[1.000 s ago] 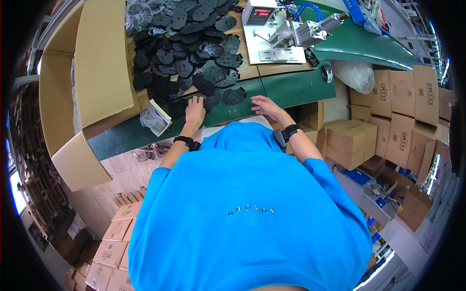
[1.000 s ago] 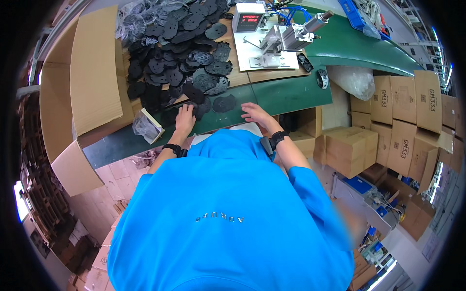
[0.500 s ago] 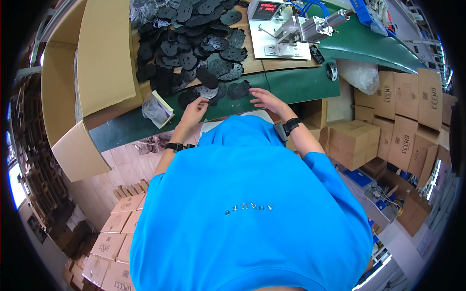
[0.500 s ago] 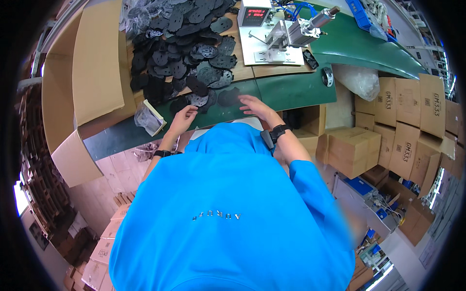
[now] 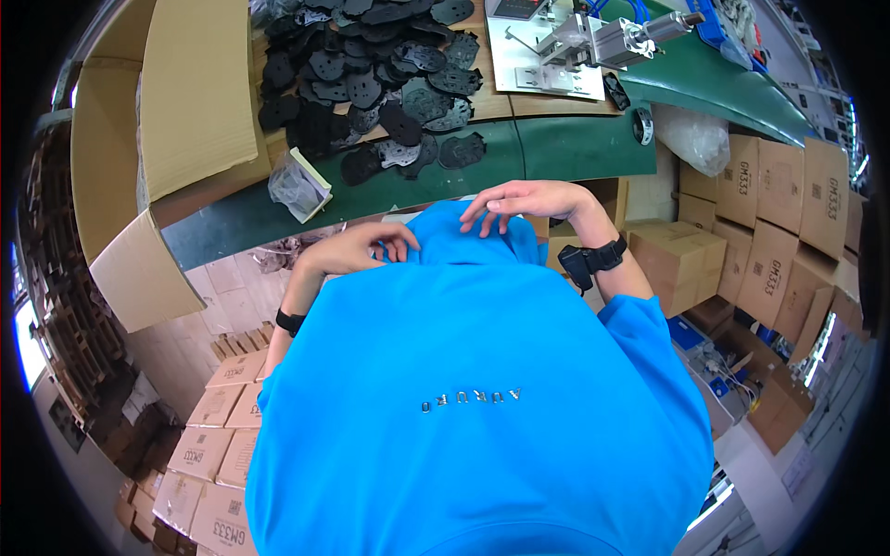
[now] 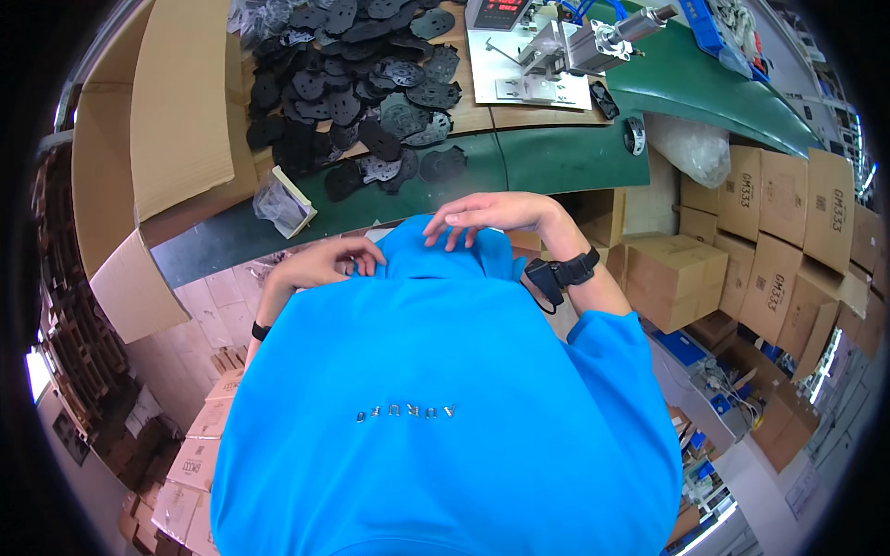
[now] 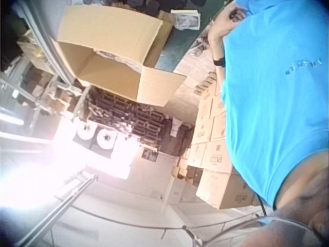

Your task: Assembling black plastic computer mouse components using a pneumatic press machine.

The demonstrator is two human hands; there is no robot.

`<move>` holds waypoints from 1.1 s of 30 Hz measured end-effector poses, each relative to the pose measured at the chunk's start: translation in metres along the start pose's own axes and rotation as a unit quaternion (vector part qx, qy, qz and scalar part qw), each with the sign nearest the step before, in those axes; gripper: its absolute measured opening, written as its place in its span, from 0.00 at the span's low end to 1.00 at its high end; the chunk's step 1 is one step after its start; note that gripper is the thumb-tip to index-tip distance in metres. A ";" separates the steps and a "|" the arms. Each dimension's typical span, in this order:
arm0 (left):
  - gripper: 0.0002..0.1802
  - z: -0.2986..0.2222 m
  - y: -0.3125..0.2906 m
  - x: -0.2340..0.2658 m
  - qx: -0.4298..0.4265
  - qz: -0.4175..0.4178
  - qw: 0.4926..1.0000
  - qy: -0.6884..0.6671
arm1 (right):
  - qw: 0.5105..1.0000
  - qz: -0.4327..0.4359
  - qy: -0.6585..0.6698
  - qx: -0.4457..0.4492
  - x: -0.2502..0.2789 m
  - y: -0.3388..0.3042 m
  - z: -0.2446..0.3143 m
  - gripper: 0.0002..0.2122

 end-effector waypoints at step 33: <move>0.32 0.061 0.122 0.083 0.071 -0.159 0.964 0.203 | 0.993 -0.099 0.037 -0.052 0.003 -0.018 -0.051 0.23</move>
Point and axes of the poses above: each hand's wrist, its own y-axis towards the middle knuckle, its own x-axis out of the back of the hand, z = x × y, the point moved 5 cm from there along y, towards the middle knuckle, and after that the axes turned 3 degrees about -y, right-handed, at the moved point
